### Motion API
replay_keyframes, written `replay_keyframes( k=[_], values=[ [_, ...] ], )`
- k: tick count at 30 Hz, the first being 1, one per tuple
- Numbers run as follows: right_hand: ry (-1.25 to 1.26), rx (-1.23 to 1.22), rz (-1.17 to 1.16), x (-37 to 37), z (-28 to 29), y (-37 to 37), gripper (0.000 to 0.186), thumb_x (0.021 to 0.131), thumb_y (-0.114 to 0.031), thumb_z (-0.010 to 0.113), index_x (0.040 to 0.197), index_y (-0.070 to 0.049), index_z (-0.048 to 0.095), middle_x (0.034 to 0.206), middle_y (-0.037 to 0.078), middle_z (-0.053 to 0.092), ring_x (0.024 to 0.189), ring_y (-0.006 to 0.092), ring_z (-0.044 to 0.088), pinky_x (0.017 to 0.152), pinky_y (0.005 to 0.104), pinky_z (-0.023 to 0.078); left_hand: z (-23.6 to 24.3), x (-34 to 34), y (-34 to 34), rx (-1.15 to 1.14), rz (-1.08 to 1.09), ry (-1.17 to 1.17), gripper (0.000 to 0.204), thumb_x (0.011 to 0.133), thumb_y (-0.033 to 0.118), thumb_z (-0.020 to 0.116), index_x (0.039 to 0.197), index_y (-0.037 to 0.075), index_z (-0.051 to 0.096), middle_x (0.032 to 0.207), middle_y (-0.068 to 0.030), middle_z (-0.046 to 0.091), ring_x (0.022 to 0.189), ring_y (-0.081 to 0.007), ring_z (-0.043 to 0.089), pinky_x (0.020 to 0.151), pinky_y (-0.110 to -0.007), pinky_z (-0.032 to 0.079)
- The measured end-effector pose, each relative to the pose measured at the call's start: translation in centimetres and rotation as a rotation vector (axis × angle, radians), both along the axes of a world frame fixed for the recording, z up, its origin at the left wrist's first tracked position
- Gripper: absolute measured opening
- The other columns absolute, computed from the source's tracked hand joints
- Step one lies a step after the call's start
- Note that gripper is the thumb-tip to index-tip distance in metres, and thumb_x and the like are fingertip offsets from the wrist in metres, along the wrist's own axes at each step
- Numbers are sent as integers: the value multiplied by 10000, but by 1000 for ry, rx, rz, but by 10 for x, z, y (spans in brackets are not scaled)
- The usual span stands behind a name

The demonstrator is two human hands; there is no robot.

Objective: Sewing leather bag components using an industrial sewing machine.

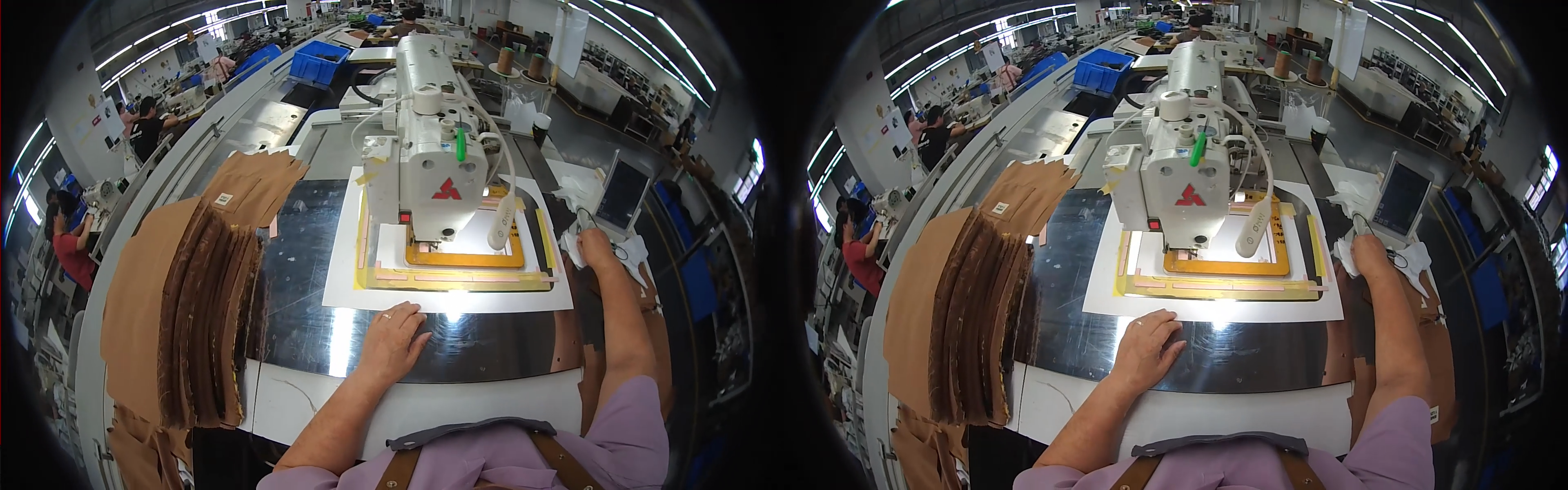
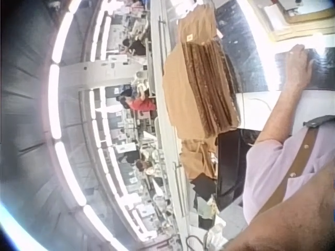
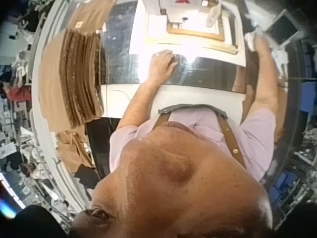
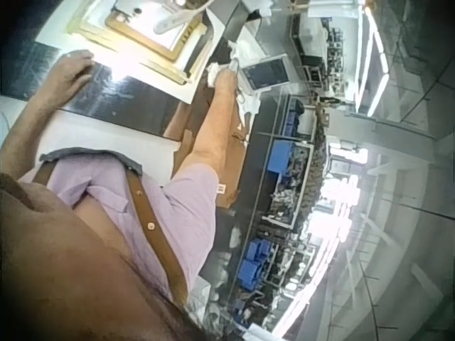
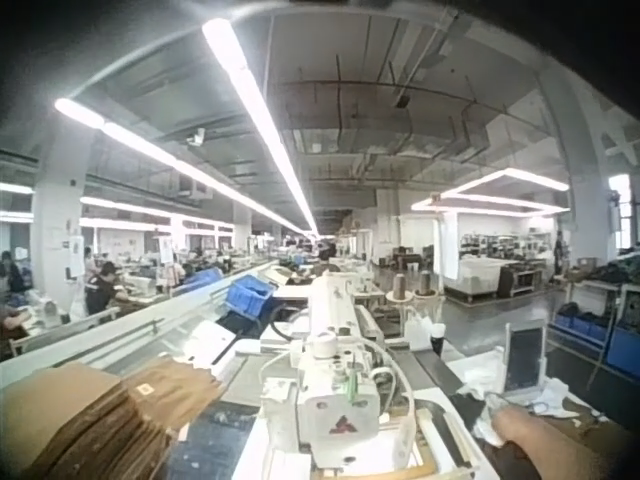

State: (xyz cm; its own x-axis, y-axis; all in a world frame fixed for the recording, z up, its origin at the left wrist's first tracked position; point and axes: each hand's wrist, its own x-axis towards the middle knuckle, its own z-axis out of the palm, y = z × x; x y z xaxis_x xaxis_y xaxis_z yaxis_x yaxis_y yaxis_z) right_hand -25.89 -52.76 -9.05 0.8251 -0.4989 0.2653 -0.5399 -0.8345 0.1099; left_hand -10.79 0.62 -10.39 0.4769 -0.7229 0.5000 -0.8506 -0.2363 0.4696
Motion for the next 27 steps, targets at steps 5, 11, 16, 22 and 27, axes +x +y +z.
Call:
replay_keyframes(
  k=[5,11,16,22,27],
  values=[
    [-100,104,-13,8,13,14,144,761,-151,800,815,-24,759,850,236,717,856,424,704,801,491,553,-2,-3,7,0,0,-1,324,841,163,778,1123,41,676,1254,-133,652,1189,-326,613,1007,-441,470],
    [-72,-55,-57,12,-22,-27,102,764,-112,763,807,-20,760,808,238,709,810,430,699,771,488,556,0,-2,6,1,-43,30,320,856,165,770,1137,39,682,1256,-131,655,1215,-315,604,1030,-437,456],
    [-40,-36,-35,19,-15,-20,77,772,-61,704,806,-13,754,811,240,704,812,438,695,771,501,557,-1,-3,9,5,-13,29,313,855,165,770,1128,38,685,1262,-133,656,1204,-316,610,1020,-437,461],
    [-240,82,-17,3,-1,9,118,837,-111,723,837,8,727,827,239,705,819,429,697,736,470,548,1,-2,5,15,-15,40,296,842,164,780,1101,48,696,1236,-134,670,1183,-326,618,1002,-436,463],
    [-554,261,210,-1,57,117,104,907,-83,683,890,18,700,833,179,680,734,358,667,660,412,519,4,-9,-4,-63,-54,254,327,902,221,765,1160,38,685,1209,-142,685,1095,-264,678,941,-384,528]
  ],
)
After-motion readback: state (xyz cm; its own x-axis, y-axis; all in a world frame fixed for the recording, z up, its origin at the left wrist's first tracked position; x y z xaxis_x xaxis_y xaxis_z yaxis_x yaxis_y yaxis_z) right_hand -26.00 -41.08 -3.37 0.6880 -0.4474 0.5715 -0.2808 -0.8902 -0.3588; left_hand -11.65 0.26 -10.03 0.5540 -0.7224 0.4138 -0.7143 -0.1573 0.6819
